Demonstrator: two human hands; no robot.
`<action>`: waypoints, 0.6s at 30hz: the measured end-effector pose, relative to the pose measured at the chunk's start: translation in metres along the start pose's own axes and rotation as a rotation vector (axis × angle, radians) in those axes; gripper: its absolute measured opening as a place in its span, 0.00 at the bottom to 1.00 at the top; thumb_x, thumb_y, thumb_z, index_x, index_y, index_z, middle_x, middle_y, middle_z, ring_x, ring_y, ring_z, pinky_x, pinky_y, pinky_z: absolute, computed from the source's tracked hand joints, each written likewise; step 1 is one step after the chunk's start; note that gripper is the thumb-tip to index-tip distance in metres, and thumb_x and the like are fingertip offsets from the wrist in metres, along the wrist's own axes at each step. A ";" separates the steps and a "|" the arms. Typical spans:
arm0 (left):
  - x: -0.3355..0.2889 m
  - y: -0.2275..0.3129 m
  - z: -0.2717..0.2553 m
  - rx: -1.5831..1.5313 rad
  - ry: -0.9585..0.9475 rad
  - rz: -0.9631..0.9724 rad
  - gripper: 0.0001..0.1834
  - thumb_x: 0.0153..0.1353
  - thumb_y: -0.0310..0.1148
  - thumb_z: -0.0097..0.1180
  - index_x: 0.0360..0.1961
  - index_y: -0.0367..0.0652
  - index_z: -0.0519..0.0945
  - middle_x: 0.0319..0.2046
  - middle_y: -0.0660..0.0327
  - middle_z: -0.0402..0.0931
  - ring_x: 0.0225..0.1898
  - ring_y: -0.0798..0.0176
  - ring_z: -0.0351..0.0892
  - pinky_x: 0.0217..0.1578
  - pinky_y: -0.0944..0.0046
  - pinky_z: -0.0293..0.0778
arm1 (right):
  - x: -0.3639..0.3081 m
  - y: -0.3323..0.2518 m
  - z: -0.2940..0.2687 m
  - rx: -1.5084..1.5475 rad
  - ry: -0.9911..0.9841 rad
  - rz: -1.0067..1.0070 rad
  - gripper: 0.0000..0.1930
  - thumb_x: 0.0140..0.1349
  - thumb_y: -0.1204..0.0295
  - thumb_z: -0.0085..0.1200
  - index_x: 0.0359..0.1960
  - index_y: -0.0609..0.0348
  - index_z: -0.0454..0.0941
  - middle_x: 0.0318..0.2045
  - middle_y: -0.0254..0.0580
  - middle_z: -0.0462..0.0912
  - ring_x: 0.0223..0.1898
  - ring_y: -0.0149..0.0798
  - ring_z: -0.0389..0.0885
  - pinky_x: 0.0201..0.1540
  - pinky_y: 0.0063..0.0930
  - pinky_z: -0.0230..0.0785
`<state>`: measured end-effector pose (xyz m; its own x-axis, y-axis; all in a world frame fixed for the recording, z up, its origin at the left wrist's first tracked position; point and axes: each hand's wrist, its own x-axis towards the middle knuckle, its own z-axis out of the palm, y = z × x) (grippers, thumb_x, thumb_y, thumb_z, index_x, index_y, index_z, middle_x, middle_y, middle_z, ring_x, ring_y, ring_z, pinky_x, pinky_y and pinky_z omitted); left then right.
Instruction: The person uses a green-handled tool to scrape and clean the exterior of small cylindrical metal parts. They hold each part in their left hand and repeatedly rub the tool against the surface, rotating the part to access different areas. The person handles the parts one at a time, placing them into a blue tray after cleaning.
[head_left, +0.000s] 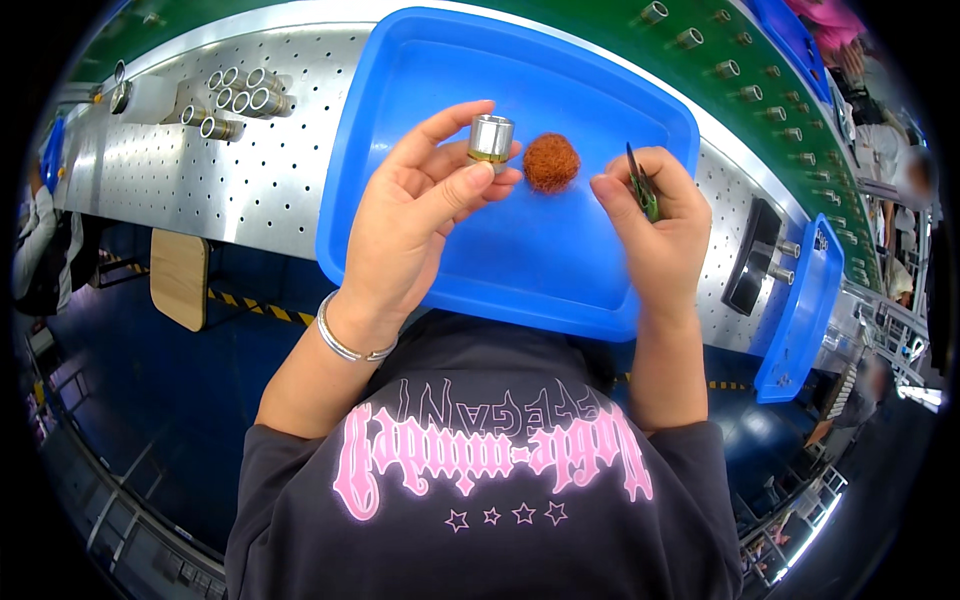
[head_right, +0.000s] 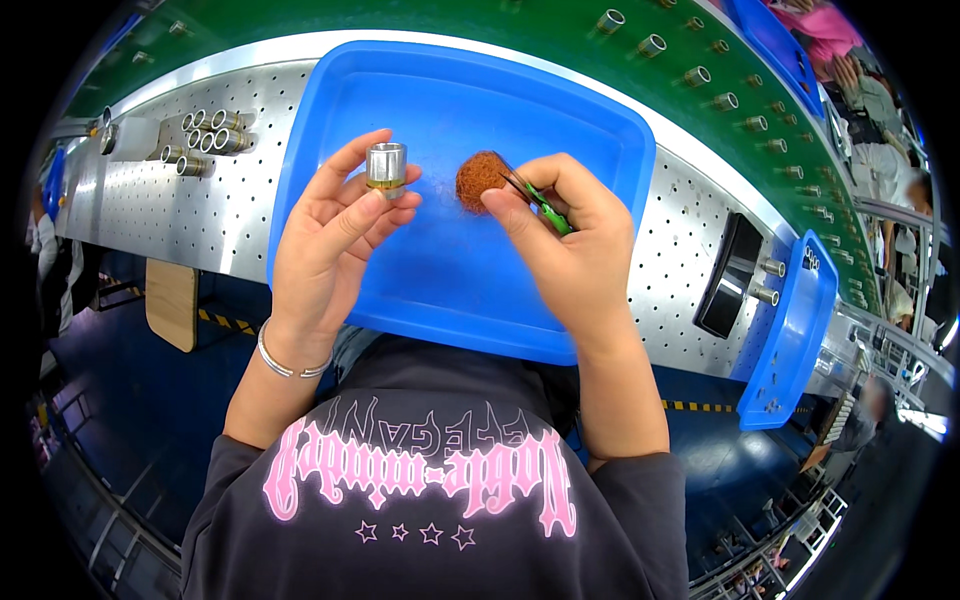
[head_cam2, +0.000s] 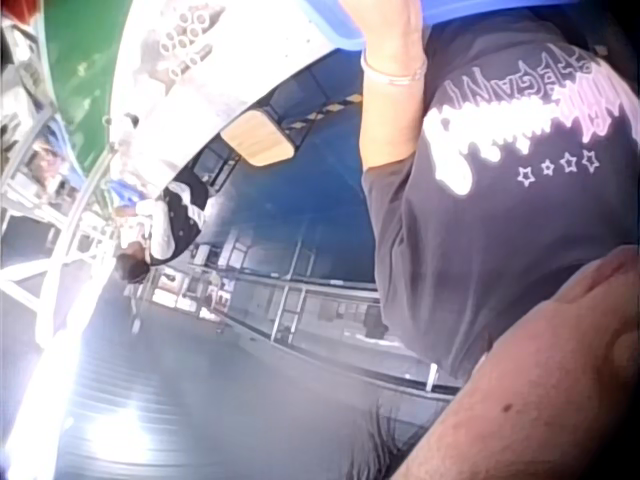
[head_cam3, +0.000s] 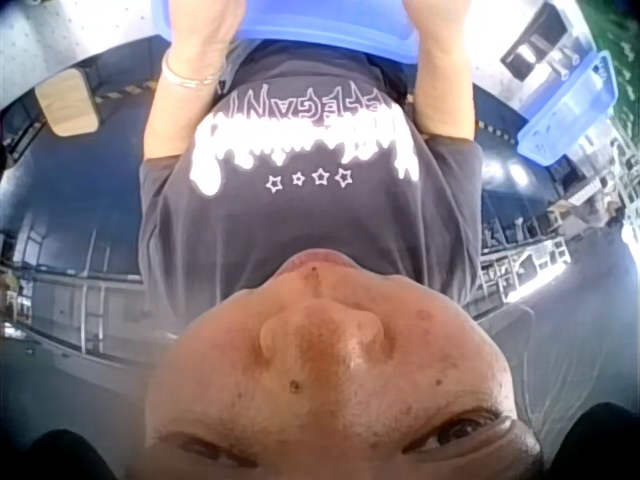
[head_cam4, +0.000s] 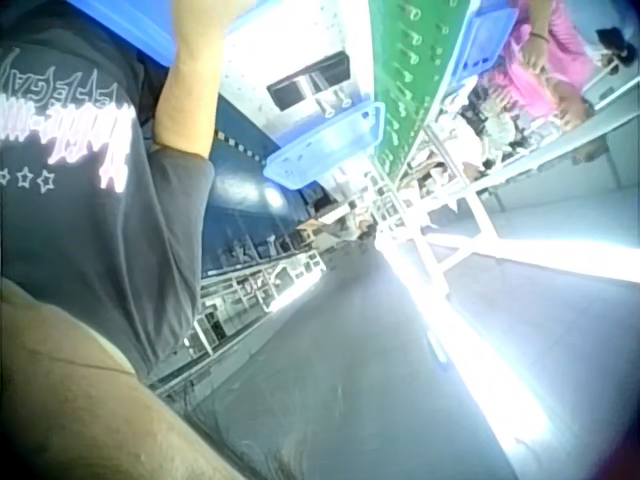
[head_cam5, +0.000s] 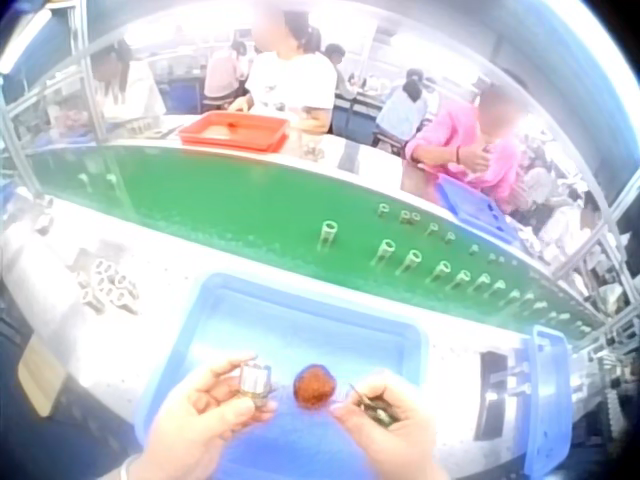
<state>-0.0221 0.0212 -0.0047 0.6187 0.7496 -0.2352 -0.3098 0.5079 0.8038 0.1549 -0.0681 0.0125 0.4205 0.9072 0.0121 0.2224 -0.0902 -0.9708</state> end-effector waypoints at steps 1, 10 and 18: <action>0.000 0.000 0.000 0.008 -0.002 0.002 0.26 0.58 0.28 0.56 0.58 0.38 0.66 0.45 0.51 0.75 0.43 0.63 0.77 0.47 0.66 0.72 | 0.001 0.003 -0.003 -0.071 -0.004 -0.043 0.07 0.51 0.80 0.60 0.31 0.64 0.76 0.27 0.35 0.78 0.28 0.29 0.75 0.29 0.17 0.64; -0.001 -0.006 0.008 0.273 -0.128 0.127 0.27 0.59 0.22 0.52 0.60 0.37 0.62 0.45 0.52 0.74 0.46 0.64 0.75 0.48 0.69 0.71 | 0.025 -0.015 -0.002 -0.215 -0.174 -0.111 0.10 0.50 0.77 0.60 0.36 0.65 0.79 0.28 0.36 0.77 0.31 0.28 0.74 0.31 0.18 0.66; -0.003 -0.005 0.007 0.215 -0.126 0.091 0.28 0.58 0.23 0.54 0.60 0.37 0.62 0.45 0.51 0.74 0.44 0.64 0.77 0.46 0.69 0.73 | 0.023 -0.010 0.002 0.290 -0.199 0.075 0.04 0.54 0.76 0.59 0.29 0.64 0.78 0.24 0.34 0.78 0.27 0.27 0.75 0.32 0.19 0.68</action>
<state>-0.0173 0.0132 -0.0039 0.6845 0.7224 -0.0981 -0.2155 0.3290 0.9194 0.1608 -0.0457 0.0223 0.2408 0.9672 -0.0813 -0.0740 -0.0652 -0.9951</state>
